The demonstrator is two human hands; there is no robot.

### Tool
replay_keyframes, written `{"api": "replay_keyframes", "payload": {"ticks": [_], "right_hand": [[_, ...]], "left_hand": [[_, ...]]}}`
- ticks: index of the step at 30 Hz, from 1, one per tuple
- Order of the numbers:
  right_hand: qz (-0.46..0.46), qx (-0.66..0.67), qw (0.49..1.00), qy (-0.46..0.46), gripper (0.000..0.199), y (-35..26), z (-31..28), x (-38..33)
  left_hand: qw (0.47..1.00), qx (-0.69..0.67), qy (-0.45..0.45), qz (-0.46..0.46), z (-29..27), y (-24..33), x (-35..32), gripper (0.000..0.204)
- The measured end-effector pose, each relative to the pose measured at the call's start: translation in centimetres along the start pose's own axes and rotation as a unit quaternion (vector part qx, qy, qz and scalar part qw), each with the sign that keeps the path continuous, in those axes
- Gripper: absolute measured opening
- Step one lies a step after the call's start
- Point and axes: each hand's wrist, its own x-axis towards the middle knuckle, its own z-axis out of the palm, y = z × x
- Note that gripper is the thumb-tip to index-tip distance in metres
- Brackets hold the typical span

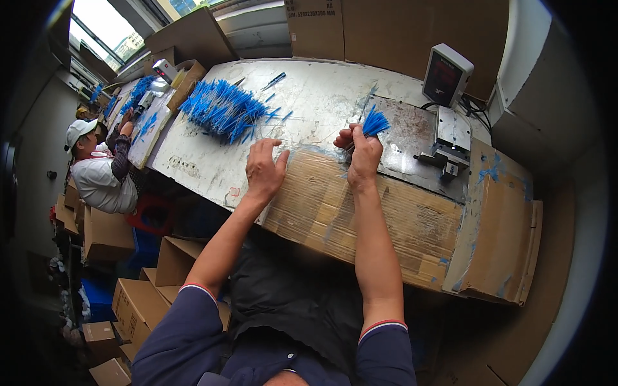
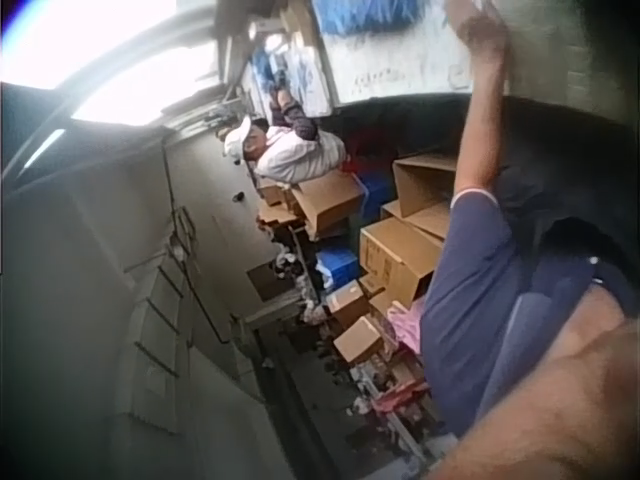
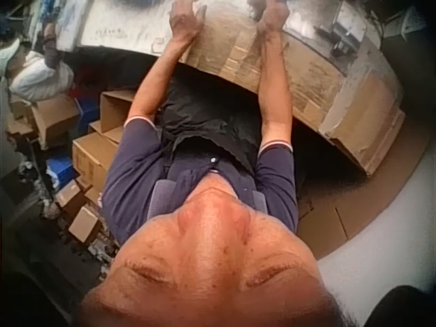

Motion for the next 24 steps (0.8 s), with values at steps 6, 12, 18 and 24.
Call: {"api": "replay_keyframes", "payload": {"ticks": [6, 12, 18, 24], "right_hand": [[0.03, -0.095, 0.99, -0.095, 0.018, -0.1, 1.1, -0.9], [0.039, -0.119, 0.987, -0.101, 0.018, -0.1, 1.0, -1.5], [0.037, -0.12, 0.986, -0.11, 0.018, 0.3, 1.1, -2.3], [-0.101, -0.248, 0.944, -0.194, 0.019, 0.9, 2.7, -4.8]], "left_hand": [[0.971, 0.183, -0.049, -0.145, -1.3, -5.6, -0.4, 0.045], [0.947, 0.27, -0.137, -0.107, -1.2, -7.2, -0.4, 0.018], [0.935, 0.321, -0.128, -0.075, -2.6, -8.0, -2.0, 0.009], [0.972, 0.197, -0.122, -0.025, -5.9, -5.4, -1.9, 0.011]]}}
